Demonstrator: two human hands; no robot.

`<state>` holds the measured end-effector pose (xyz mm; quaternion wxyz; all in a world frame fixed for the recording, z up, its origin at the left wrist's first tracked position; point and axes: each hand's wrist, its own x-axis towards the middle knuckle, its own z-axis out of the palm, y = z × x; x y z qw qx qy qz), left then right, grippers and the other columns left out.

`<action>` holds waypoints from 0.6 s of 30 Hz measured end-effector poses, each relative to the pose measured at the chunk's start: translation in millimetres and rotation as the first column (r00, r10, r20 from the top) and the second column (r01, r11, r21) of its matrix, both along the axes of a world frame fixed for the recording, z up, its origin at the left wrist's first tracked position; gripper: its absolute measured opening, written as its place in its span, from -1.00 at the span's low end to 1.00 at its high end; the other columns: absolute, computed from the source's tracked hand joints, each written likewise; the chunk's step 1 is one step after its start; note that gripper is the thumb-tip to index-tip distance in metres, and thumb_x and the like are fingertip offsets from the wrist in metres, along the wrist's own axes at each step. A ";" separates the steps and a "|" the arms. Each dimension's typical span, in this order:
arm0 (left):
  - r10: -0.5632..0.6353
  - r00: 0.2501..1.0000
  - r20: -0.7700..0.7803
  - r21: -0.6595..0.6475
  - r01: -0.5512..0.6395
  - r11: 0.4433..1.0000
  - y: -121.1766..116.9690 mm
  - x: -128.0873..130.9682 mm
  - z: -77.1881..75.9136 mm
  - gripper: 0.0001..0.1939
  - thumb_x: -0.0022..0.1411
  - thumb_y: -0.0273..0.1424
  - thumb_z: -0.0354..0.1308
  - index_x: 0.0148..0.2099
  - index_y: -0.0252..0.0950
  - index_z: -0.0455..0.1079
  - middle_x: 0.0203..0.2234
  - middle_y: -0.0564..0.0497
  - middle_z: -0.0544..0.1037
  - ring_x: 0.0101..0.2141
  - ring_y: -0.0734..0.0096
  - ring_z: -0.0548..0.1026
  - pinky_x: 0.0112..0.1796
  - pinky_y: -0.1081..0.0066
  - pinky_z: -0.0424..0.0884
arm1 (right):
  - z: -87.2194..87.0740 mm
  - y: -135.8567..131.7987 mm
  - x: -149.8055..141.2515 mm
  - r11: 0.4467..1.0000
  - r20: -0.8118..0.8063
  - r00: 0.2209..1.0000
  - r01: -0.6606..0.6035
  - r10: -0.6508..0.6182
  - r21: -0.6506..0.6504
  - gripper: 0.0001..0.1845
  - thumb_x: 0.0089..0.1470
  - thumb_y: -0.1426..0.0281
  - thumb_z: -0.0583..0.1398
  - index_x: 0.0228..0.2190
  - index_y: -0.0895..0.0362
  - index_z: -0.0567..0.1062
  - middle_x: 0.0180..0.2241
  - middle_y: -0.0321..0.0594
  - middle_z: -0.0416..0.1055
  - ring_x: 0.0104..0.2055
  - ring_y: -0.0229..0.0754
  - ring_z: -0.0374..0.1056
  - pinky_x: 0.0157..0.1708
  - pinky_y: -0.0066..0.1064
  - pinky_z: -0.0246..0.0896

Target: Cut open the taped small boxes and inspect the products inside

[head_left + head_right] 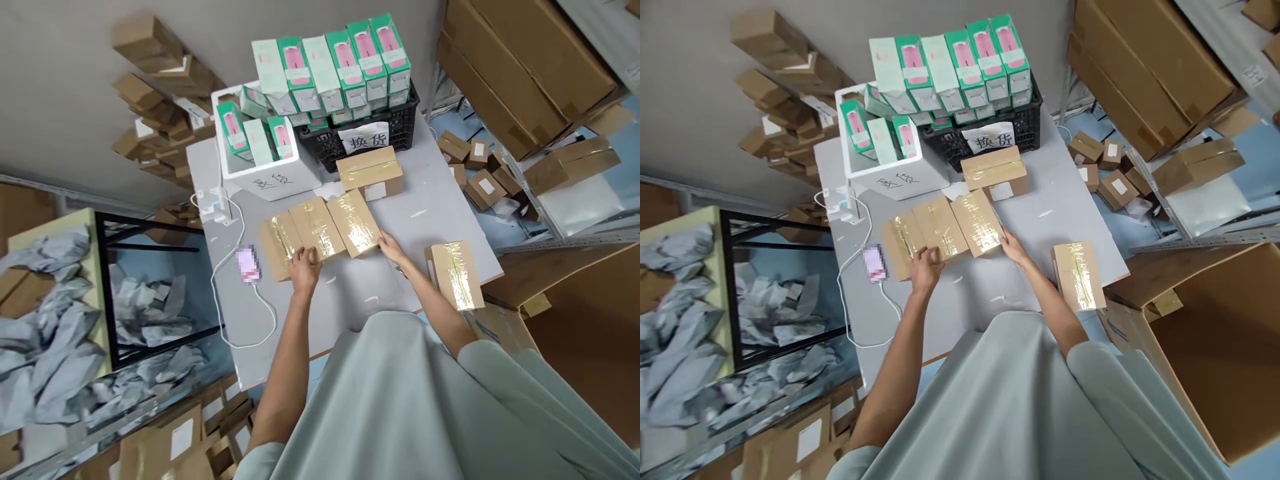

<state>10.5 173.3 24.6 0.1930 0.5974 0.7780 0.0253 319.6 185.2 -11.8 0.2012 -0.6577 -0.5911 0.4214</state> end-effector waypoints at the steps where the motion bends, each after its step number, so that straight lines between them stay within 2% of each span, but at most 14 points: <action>1: -0.011 1.000 0.000 -0.005 0.011 1.000 1.5 -1.3 1.4 -0.39 0.37 -0.45 0.45 0.43 -0.29 0.55 0.51 -0.38 0.41 0.49 -0.24 0.41 0.51 -0.07 0.32 | 3.8 7.8 -1.2 0.998 -0.006 0.999 -0.046 0.045 -0.034 -0.29 0.66 0.12 0.01 0.61 0.15 0.32 0.29 0.04 0.65 0.28 0.02 0.53 0.35 -0.14 0.44; 3: -0.026 1.000 0.004 -0.010 0.026 1.000 3.3 -4.5 0.9 -0.39 0.37 -0.45 0.44 0.42 -0.33 0.54 0.50 -0.41 0.41 0.49 -0.21 0.42 0.53 -0.03 0.30 | 8.7 8.1 9.2 0.989 0.015 0.993 -0.118 0.120 -0.085 -0.28 0.65 0.08 0.04 0.62 0.13 0.30 0.41 0.07 0.56 0.41 0.04 0.46 0.44 -0.12 0.35; 4: -0.025 1.000 0.006 -0.009 0.025 1.000 3.7 -6.4 -1.4 -0.39 0.37 -0.44 0.43 0.43 -0.34 0.53 0.50 -0.42 0.40 0.49 -0.22 0.42 0.53 -0.03 0.30 | 9.8 -0.7 20.0 0.989 0.066 0.990 -0.123 0.129 -0.087 -0.25 0.64 0.04 0.07 0.62 0.12 0.30 0.49 0.10 0.47 0.49 0.08 0.37 0.50 -0.08 0.27; 6: -0.018 1.000 0.005 0.020 0.017 1.000 3.6 -9.9 -9.5 -0.35 0.34 -0.44 0.44 0.44 -0.32 0.52 0.51 -0.36 0.40 0.48 -0.20 0.42 0.54 -0.04 0.28 | 10.6 -35.2 48.4 0.996 0.238 0.969 -0.055 0.069 -0.065 -0.14 0.58 -0.04 0.17 0.65 0.12 0.25 0.64 0.18 0.19 0.67 0.22 0.10 0.61 0.06 0.05; 9: -0.028 1.000 0.006 0.064 0.027 0.998 1.4 -12.5 -22.2 -0.30 0.31 -0.46 0.43 0.47 -0.34 0.51 0.51 -0.35 0.40 0.51 -0.22 0.38 0.56 -0.07 0.23 | 11.6 -108.5 93.9 0.988 0.514 0.851 0.149 -0.105 -0.045 0.17 0.42 -0.13 0.34 0.70 0.18 0.05 0.74 0.34 -0.23 0.76 0.51 -0.31 0.64 0.38 -0.24; 11: -0.042 0.999 0.013 0.074 0.041 0.996 -1.0 -11.1 -24.3 -0.30 0.32 -0.45 0.41 0.48 -0.38 0.50 0.52 -0.37 0.39 0.53 -0.25 0.34 0.58 -0.08 0.19 | 10.1 -151.3 119.0 0.968 0.619 0.772 0.241 -0.146 -0.072 0.28 0.35 -0.11 0.39 0.72 0.16 -0.04 0.74 0.40 -0.34 0.75 0.63 -0.40 0.59 0.53 -0.26; 13: -0.044 0.999 0.021 0.067 0.043 0.997 -3.5 -8.1 -19.9 -0.30 0.35 -0.43 0.38 0.49 -0.41 0.49 0.54 -0.38 0.37 0.54 -0.26 0.32 0.58 -0.09 0.17 | 5.0 -177.8 138.1 0.959 0.663 0.732 0.273 -0.158 -0.073 0.29 0.33 -0.12 0.38 0.73 0.11 -0.08 0.74 0.38 -0.38 0.74 0.69 -0.42 0.54 0.62 -0.23; 15: -0.057 0.998 0.031 0.043 0.056 0.998 -5.6 -5.4 -11.6 -0.32 0.41 -0.41 0.34 0.52 -0.41 0.47 0.57 -0.37 0.32 0.54 -0.25 0.30 0.58 -0.12 0.16 | -1.8 -188.2 151.7 0.959 0.666 0.726 0.277 -0.171 -0.055 0.26 0.33 -0.17 0.33 0.73 0.05 -0.08 0.75 0.33 -0.40 0.73 0.72 -0.42 0.51 0.66 -0.19; 18: -0.095 0.995 0.033 -0.006 0.095 0.995 -9.1 -6.6 0.3 -0.31 0.48 -0.35 0.32 0.58 -0.38 0.41 0.61 -0.35 0.27 0.54 -0.23 0.27 0.57 -0.15 0.13 | -6.6 -190.0 165.9 0.961 0.660 0.727 0.274 -0.190 -0.026 0.27 0.32 -0.25 0.28 0.72 0.05 -0.05 0.74 0.31 -0.41 0.71 0.75 -0.38 0.49 0.64 -0.11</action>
